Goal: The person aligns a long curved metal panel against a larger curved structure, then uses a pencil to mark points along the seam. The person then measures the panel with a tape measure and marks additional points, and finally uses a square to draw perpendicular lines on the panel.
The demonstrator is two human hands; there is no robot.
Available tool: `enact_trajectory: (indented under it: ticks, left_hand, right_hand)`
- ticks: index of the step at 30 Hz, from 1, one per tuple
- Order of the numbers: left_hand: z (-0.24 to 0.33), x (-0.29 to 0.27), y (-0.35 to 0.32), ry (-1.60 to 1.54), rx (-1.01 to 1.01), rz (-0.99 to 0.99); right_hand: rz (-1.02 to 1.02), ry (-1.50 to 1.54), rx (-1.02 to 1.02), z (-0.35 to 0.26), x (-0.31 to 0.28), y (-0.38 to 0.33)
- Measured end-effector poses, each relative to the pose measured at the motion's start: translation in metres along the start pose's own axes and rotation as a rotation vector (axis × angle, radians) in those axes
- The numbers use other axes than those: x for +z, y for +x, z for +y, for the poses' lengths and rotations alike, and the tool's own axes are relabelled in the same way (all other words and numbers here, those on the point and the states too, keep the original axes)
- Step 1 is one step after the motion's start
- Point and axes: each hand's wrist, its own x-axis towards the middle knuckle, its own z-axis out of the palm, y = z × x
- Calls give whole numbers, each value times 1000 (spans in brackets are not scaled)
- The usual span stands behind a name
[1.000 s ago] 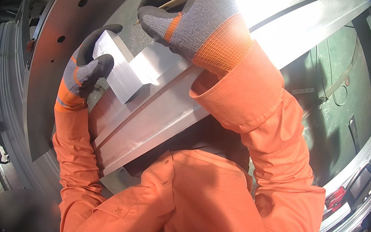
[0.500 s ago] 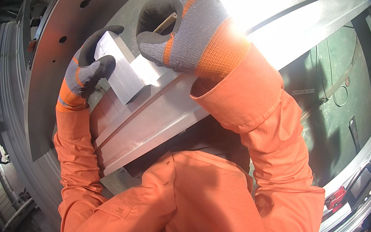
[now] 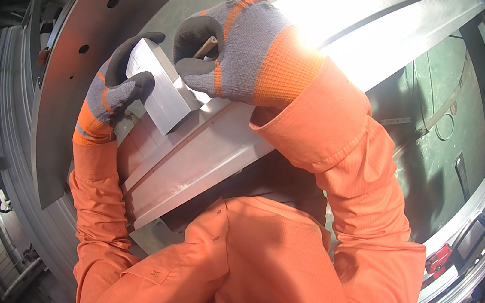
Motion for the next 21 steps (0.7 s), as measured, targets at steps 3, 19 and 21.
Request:
enact_trajectory:
  ticks: [3, 19, 21]
  left_hand:
    - [-2, -1, 1, 2, 6, -15]
    - [-4, -6, 3, 77, 49, -24]
    - [-4, -5, 3, 97, 63, -15]
  right_hand:
    - [-17, -18, -4, 2, 0, 1]
    - [-124, 105, 74, -5, 2, -9]
    - [-68, 100, 52, -5, 2, -10]
